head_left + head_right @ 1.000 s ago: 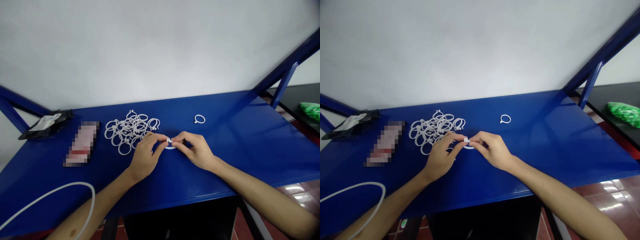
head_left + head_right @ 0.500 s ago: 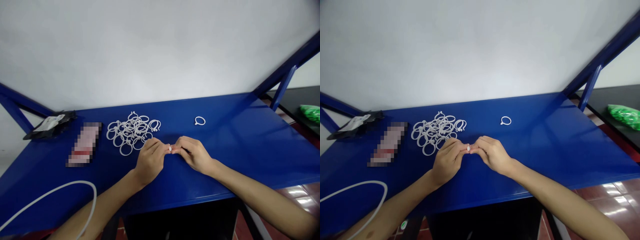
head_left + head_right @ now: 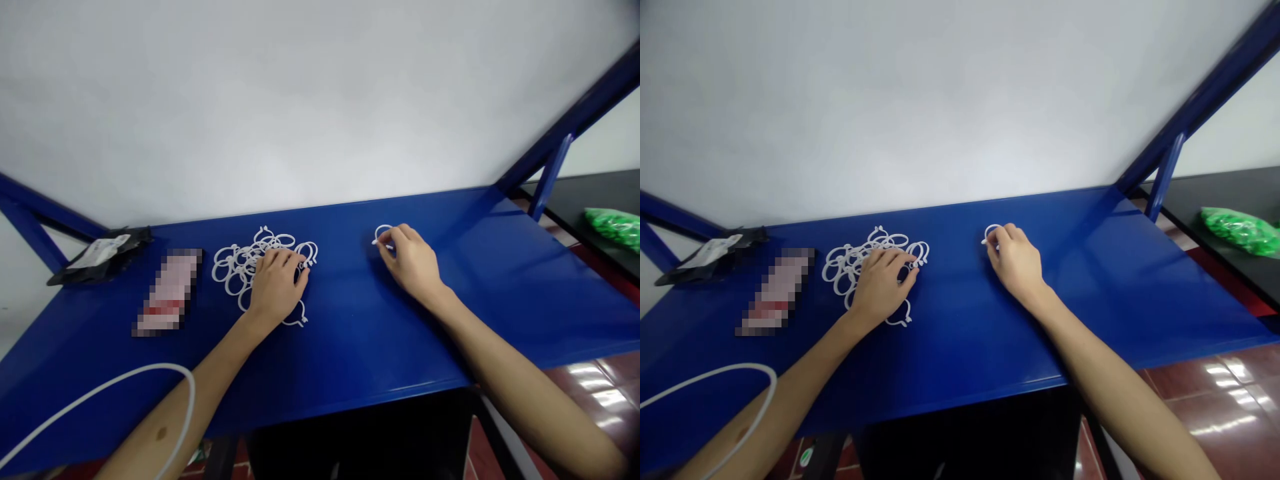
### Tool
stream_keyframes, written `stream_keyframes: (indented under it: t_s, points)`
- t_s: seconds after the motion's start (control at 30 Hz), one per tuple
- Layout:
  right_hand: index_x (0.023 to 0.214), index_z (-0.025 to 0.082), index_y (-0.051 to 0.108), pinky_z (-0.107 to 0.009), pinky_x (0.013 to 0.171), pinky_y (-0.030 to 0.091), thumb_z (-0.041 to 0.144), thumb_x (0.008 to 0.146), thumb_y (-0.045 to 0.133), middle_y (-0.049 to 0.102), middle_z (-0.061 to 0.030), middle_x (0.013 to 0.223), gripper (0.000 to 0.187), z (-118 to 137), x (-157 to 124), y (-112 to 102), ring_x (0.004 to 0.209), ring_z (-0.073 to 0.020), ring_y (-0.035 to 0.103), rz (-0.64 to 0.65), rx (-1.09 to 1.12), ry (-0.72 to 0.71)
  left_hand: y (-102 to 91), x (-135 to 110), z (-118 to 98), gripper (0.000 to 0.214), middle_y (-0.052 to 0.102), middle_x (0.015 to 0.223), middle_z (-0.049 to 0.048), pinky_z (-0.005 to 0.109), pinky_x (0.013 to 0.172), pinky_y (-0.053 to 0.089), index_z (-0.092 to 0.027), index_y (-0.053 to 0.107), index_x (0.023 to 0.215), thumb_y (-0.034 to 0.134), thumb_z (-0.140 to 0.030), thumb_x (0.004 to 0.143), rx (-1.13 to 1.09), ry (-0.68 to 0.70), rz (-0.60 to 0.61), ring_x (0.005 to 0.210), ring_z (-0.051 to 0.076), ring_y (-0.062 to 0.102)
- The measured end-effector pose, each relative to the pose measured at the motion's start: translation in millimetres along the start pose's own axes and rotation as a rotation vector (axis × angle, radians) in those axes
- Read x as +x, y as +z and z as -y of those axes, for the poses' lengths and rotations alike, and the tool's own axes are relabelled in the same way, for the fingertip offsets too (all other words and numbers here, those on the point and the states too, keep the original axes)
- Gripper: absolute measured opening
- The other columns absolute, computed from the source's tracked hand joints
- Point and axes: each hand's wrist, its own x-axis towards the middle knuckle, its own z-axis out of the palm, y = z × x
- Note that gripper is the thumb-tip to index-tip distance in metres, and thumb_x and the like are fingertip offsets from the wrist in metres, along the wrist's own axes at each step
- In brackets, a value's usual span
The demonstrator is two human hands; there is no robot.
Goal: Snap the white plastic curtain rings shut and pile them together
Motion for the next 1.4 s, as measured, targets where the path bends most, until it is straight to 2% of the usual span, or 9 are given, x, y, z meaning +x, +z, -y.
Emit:
stream_keyframes:
  t_s: [0.23,0.4,0.5,0.6,0.73,0.87,1.07,1.2,1.4]
  points:
    - [0.099,0.018,0.067,-0.03,0.06,0.044,0.029,0.094,0.058,0.062,-0.0109,0.102,0.016,-7.4,1.4,-0.7,0.093,-0.0249,0.06,0.095,-0.115,0.056,3.0,0.5,2.8,0.003,0.068,0.093,0.0056,0.044,0.084,0.042,-0.021,0.062,0.092,0.063,-0.024,0.09,-0.018,-0.001,-0.04,0.098,0.029,0.054]
    - [0.098,0.018,0.068,-0.033,0.065,0.051,0.029,0.095,0.055,0.063,-0.01,0.099,0.017,-3.0,1.1,-3.9,0.092,-0.0247,0.061,-0.018,-0.056,0.035,-0.3,1.9,-1.8,0.005,0.066,0.097,0.0052,0.041,0.084,0.043,-0.02,0.058,0.094,0.062,-0.02,0.091,-0.086,0.033,-0.123,0.095,0.026,0.054]
    - [0.103,0.017,0.066,-0.038,0.076,0.056,0.029,0.097,0.053,0.064,-0.0108,0.102,0.018,7.0,-3.9,-4.8,0.095,-0.0246,0.063,-0.034,0.06,-0.101,-5.9,0.7,-10.5,0.007,0.065,0.098,0.0044,0.04,0.086,0.044,-0.02,0.056,0.094,0.062,-0.018,0.092,-0.151,0.087,-0.145,0.093,0.023,0.055]
    - [0.122,0.018,0.06,-0.04,0.086,0.058,0.029,0.099,0.052,0.061,-0.0124,0.116,0.027,24.2,-14.4,-5.9,0.103,-0.0244,0.063,0.034,0.217,-0.277,-11.8,-3.2,-22.7,0.008,0.065,0.097,0.0036,0.039,0.087,0.045,-0.019,0.055,0.09,0.062,-0.016,0.091,-0.22,0.15,-0.131,0.092,0.022,0.055]
    - [0.138,0.022,0.049,-0.038,0.085,0.06,0.025,0.099,0.051,0.05,-0.0138,0.138,0.039,44.5,-27.3,-10.7,0.101,-0.0197,0.064,0.127,0.359,-0.471,-16.6,-11.2,-38.6,0.009,0.065,0.09,0.0025,0.037,0.085,0.045,-0.019,0.055,0.085,0.061,-0.014,0.089,-0.259,0.218,-0.106,0.087,0.02,0.055]
    - [0.132,0.022,0.054,-0.037,0.087,0.059,0.02,0.099,0.052,0.049,-0.013,0.143,0.034,48.4,-31.1,-15.7,0.1,-0.0173,0.065,0.094,0.415,-0.593,-16.8,-17.3,-47.6,0.006,0.064,0.086,0.0046,0.037,0.08,0.046,-0.017,0.058,0.084,0.057,-0.014,0.089,-0.244,0.301,-0.097,0.085,0.022,0.056]
    - [0.119,0.017,0.058,-0.036,0.09,0.058,0.017,0.097,0.054,0.067,-0.0099,0.123,0.022,47.7,-29.8,-17.9,0.11,-0.0202,0.066,0.105,0.474,-0.691,-15.6,-19.3,-49.3,0.011,0.065,0.078,0.0035,0.037,0.075,0.047,-0.017,0.059,0.083,0.052,-0.014,0.091,-0.266,0.369,-0.083,0.08,0.021,0.055]
    - [0.115,0.019,0.056,-0.035,0.089,0.057,0.018,0.097,0.055,0.068,-0.0093,0.121,0.018,50.1,-32.3,-16.5,0.11,-0.0189,0.066,0.137,0.587,-0.645,-15.5,-18.7,-47.2,0.012,0.064,0.078,0.0043,0.036,0.075,0.05,-0.017,0.058,0.084,0.05,-0.012,0.091,-0.328,0.404,-0.116,0.079,0.02,0.054]
    - [0.101,0.019,0.058,-0.026,0.068,0.054,0.023,0.096,0.06,0.065,-0.0029,0.091,0.008,49.7,-35.1,-13.1,0.076,-0.0121,0.063,0.243,0.803,-0.393,-16.8,-17.3,-46.1,0.016,0.065,0.086,0.0022,0.03,0.077,0.052,-0.018,0.057,0.101,0.05,-0.006,0.093,-0.544,0.393,-0.125,0.081,0.016,0.056]
